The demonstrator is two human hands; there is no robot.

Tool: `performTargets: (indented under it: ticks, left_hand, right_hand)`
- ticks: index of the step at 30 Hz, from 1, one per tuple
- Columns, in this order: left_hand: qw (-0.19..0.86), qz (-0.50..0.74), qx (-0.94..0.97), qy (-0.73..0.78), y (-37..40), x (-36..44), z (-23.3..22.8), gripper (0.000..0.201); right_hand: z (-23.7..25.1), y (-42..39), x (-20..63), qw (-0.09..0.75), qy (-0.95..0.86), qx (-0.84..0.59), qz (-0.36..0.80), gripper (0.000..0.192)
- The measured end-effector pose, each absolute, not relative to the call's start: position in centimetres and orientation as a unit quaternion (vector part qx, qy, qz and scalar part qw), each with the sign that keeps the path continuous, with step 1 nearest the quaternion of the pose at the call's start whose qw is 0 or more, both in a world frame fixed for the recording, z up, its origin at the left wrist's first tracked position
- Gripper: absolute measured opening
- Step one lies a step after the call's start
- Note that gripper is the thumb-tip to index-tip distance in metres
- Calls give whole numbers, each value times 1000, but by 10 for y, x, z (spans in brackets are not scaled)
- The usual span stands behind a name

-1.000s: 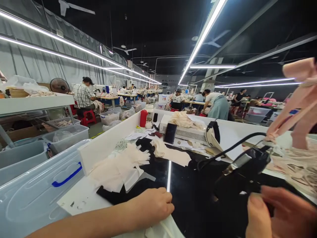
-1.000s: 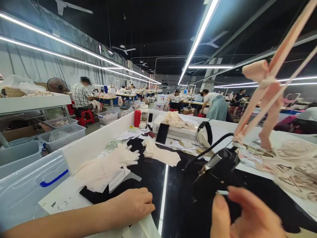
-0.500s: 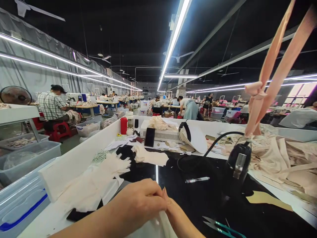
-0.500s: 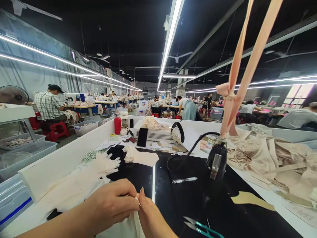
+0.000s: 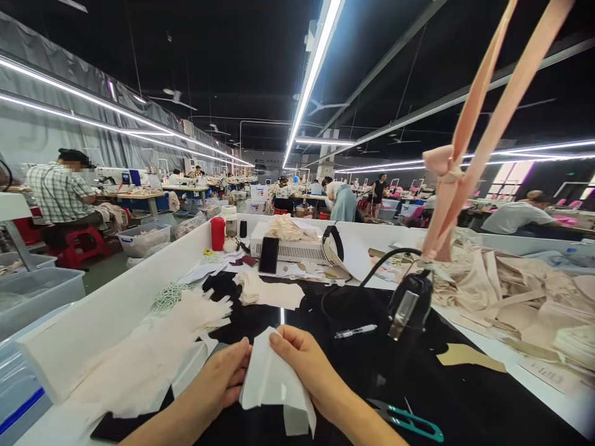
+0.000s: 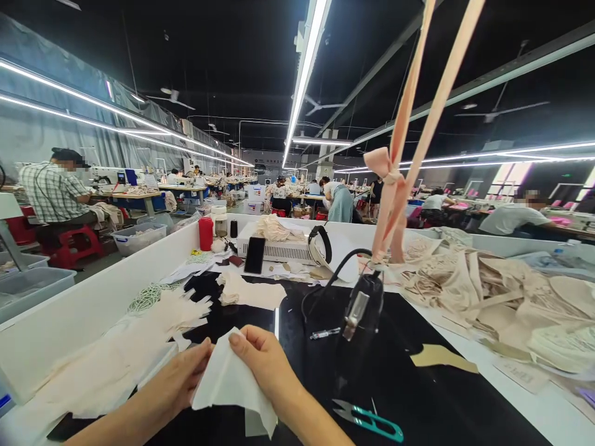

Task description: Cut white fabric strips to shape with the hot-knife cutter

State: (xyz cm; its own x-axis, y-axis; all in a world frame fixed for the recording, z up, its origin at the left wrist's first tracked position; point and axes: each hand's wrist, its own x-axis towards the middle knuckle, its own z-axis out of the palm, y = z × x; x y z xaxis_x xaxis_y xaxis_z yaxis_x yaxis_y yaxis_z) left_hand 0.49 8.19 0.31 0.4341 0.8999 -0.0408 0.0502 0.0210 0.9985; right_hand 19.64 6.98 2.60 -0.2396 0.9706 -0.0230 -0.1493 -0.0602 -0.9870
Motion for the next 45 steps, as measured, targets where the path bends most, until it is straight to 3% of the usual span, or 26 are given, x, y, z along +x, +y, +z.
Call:
performTargets:
  ticks: [3, 7, 16, 19, 22, 25, 37, 45]
  left_hand:
    - [662, 363, 537, 376, 82, 11, 0, 64]
    - [640, 383, 522, 414, 94, 17, 9, 62]
    - [410, 413, 644, 496, 155, 23, 21, 57]
    - [350, 408, 664, 520, 195, 24, 29, 52]
    - [307, 391, 671, 550, 238, 29, 35, 31]
    - [283, 369, 669, 580, 271, 33, 35, 35]
    - [340, 263, 646, 631, 298, 21, 0, 36]
    - [336, 218, 652, 644, 291, -13, 26, 37]
  right_hand:
    - [30, 76, 192, 453, -523, -420, 587, 68]
    - [28, 85, 188, 436, -550, -427, 571, 71]
    - [15, 121, 208, 448, -601, -453, 482, 60]
    - [14, 147, 230, 467, -615, -491, 403, 50]
    - [11, 179, 253, 485, -617, -541, 301, 38]
    - [7, 210, 270, 486, -621, -575, 218, 31]
    - [-28, 249, 278, 366, -688, -622, 70, 29]
    - [-21, 216, 262, 369, -724, -577, 76, 25]
